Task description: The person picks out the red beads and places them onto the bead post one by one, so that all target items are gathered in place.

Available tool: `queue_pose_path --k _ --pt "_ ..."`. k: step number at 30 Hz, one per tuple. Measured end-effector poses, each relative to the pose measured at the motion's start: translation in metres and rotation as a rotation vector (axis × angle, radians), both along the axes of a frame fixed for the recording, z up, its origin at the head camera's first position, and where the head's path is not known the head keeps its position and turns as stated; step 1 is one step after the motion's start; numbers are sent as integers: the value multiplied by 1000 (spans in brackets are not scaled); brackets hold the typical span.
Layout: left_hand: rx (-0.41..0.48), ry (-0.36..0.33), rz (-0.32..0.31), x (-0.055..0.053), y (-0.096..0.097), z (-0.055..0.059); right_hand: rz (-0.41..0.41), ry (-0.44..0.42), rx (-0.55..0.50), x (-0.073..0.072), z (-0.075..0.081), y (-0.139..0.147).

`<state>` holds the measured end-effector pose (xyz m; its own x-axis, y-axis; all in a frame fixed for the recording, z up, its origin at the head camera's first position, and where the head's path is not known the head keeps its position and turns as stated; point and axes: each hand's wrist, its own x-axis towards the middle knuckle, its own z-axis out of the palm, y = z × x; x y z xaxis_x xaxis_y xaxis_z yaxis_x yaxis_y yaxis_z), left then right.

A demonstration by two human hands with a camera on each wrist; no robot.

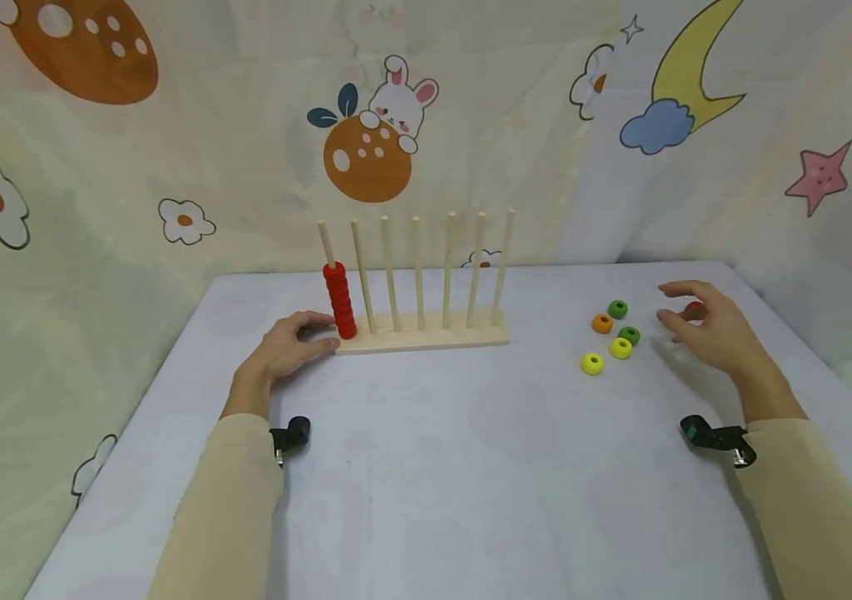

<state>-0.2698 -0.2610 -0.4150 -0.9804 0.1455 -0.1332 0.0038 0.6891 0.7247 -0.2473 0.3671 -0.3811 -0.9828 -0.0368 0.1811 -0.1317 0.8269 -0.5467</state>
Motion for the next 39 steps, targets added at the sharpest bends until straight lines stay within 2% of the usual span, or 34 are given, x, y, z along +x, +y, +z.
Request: queue_pose_path --k 9,14,22,28,35,39 --pt "-4 -4 2 0 0 1 -46 -114 -22 -4 -9 17" --pt "-3 4 1 0 1 2 -70 -144 -21 -3 -11 21" --pt "-9 7 6 2 2 3 -92 -167 -30 -9 -15 27" --pt "-11 9 8 0 3 5 -89 -172 -10 -11 -17 31" --pt "-21 -2 15 1 3 5 -64 -232 -21 -12 -17 33" --pt "-23 -1 17 2 3 4 -93 -240 -18 -12 -19 31"
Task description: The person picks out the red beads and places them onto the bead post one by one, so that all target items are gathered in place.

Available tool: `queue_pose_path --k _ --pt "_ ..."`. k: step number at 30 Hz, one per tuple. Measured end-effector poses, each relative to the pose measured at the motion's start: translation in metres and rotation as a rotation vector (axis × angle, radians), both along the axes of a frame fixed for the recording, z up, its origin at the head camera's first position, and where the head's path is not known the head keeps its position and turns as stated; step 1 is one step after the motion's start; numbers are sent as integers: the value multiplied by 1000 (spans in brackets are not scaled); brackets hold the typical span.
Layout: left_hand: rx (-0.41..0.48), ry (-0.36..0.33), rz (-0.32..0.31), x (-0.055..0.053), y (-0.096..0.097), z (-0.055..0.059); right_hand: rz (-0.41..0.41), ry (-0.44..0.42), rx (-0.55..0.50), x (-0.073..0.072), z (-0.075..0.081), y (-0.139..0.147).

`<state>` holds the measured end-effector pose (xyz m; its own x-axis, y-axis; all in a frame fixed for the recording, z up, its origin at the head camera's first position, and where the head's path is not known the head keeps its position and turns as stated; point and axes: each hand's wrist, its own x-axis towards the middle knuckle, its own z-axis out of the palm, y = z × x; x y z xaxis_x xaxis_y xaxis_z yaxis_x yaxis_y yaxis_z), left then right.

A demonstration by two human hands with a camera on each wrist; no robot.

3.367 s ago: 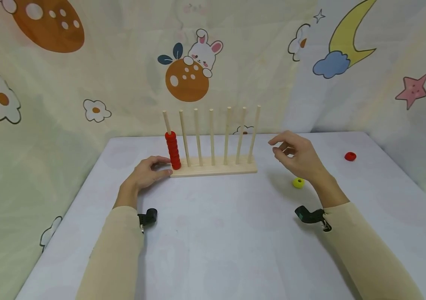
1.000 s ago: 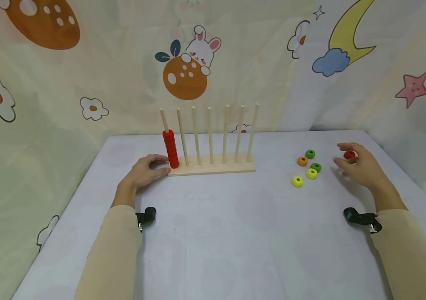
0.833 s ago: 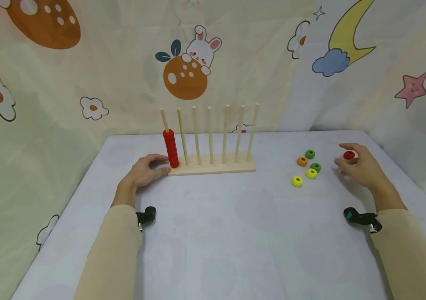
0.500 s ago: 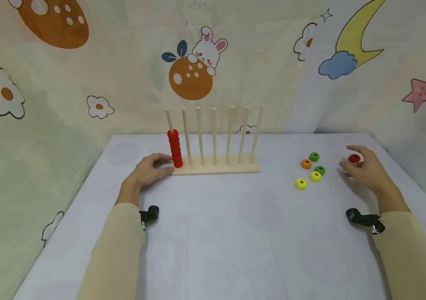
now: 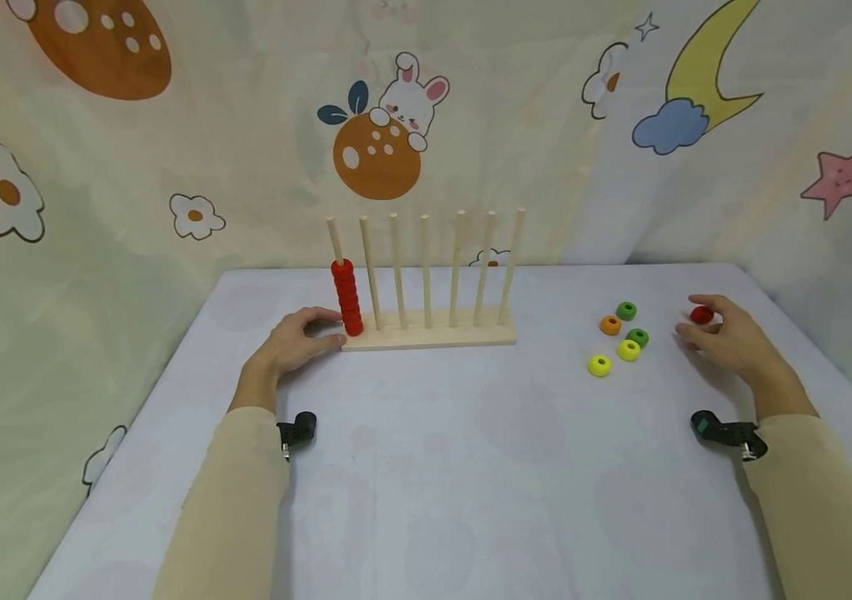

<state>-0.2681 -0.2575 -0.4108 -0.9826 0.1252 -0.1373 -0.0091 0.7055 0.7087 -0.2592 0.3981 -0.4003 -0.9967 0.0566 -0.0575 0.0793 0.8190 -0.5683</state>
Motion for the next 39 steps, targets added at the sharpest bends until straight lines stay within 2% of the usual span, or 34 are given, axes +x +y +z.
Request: queue_pose_path --k 8,11,19,26,33,39 --pt "17 -9 4 3 -1 -3 -118 2 81 4 1 -7" --pt "23 -12 3 3 -1 -4 -140 -5 102 5 0 -7" --pt "13 -3 -5 3 -1 -2 -125 51 92 8 3 -8" --pt "10 17 -14 0 -3 -2 -157 26 83 9 5 -14" --pt "15 5 0 0 -2 -3 -81 93 59 2 7 -22" --pt "29 12 -2 1 -4 -4 -55 168 -17 2 12 -32"
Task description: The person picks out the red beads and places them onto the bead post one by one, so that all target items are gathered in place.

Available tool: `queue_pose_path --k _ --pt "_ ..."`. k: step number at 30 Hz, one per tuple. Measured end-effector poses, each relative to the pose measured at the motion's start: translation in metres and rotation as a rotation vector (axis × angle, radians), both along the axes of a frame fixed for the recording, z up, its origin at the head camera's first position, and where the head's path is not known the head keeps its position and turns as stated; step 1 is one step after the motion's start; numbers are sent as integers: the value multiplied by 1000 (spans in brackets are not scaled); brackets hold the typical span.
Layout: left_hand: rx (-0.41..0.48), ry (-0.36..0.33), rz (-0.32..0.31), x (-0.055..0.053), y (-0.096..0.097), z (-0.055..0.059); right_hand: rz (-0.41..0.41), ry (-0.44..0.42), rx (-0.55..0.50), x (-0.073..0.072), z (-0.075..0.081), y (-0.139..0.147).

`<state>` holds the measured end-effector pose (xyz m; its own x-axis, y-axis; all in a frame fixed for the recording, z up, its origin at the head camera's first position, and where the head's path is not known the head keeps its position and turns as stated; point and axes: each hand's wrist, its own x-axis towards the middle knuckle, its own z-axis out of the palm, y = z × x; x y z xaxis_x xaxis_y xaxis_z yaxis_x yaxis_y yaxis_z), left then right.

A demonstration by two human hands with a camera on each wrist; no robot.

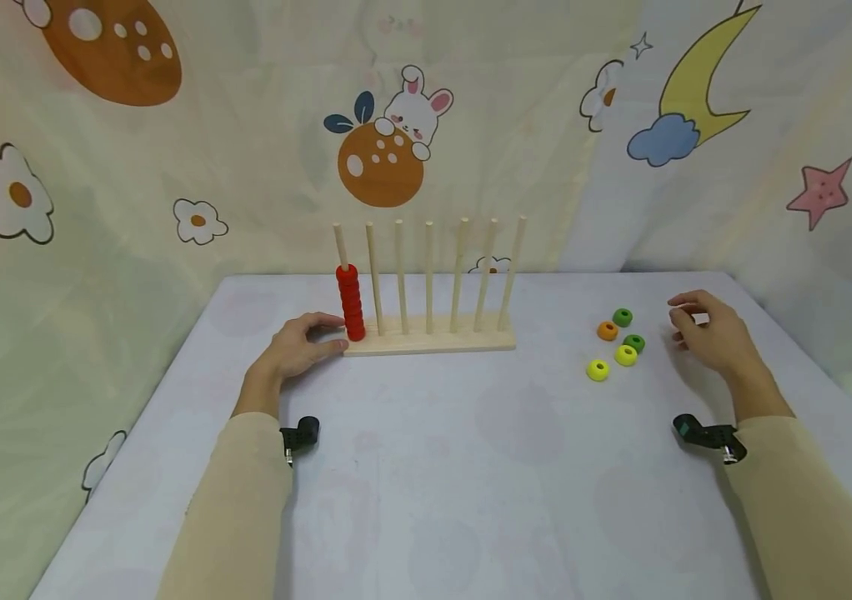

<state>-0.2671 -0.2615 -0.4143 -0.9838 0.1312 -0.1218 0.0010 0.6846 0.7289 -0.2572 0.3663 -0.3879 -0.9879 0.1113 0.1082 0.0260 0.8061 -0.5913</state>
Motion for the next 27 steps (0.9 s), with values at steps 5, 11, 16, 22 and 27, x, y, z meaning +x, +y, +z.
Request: queue_pose_path --k 5,11,16,22,27 --pt "-17 2 0 0 0 0 1 71 -7 -2 7 -10" --pt "-21 -4 0 -1 0 -1 25 111 -16 -2 23 -28" --pt "-12 -7 1 -1 0 -1 47 156 -25 -3 32 -42" --pt "-4 -10 -1 -1 0 -1 84 186 -54 -2 35 -55" --pt "-10 -3 -3 0 1 -1 105 195 -66 0 39 -65"
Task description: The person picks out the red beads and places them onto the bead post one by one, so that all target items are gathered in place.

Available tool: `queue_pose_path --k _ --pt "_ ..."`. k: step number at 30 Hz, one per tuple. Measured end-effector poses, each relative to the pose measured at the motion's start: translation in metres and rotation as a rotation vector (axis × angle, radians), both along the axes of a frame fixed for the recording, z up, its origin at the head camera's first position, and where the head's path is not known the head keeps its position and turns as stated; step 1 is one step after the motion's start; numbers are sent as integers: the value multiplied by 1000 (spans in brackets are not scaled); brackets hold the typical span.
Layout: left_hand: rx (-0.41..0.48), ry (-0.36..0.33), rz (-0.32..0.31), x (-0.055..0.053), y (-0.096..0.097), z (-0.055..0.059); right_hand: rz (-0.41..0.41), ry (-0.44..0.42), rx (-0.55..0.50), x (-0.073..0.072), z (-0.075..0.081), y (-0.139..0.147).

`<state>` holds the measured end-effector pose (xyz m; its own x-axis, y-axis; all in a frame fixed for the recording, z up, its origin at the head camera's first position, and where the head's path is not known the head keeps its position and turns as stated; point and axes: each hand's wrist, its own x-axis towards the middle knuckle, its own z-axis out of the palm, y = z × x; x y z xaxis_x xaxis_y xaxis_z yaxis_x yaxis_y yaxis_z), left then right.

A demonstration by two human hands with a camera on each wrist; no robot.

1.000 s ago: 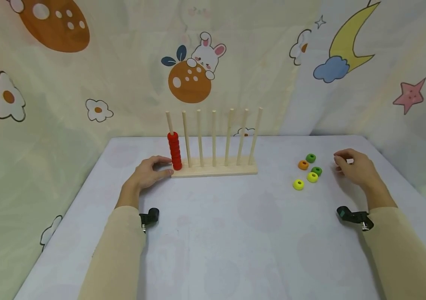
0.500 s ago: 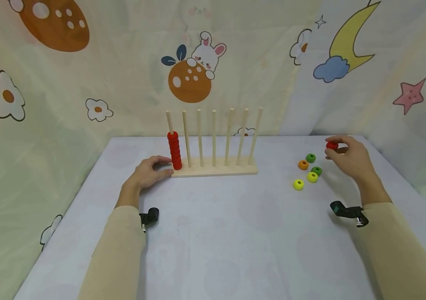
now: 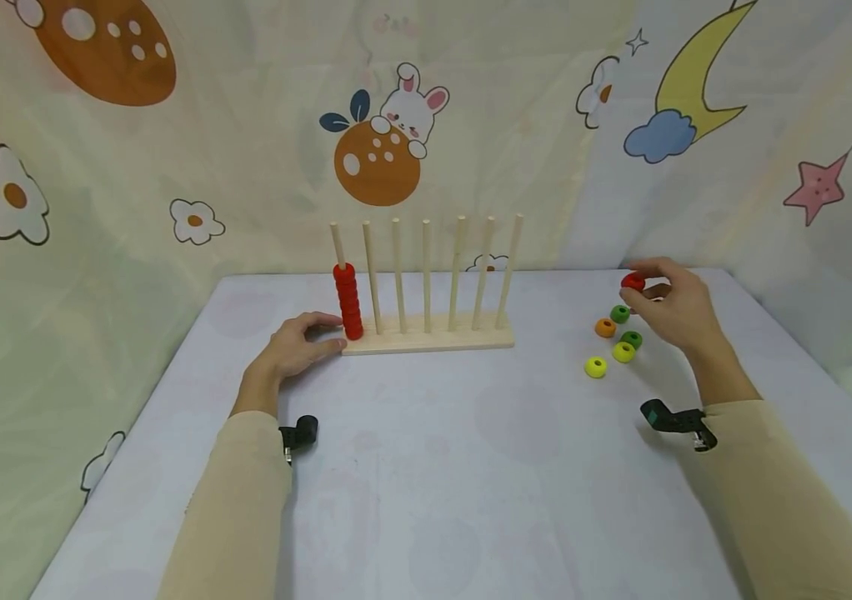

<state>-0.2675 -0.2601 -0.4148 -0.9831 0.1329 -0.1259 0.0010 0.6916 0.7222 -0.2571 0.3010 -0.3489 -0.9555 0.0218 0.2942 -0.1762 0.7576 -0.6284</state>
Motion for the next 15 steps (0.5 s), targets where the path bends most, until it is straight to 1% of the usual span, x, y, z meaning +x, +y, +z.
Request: queue_pose_path --k 6,15 --pt "1 -2 -2 1 1 0 53 12 7 2 6 -13" --pt "6 -2 0 -1 0 -2 99 54 13 3 17 -34"
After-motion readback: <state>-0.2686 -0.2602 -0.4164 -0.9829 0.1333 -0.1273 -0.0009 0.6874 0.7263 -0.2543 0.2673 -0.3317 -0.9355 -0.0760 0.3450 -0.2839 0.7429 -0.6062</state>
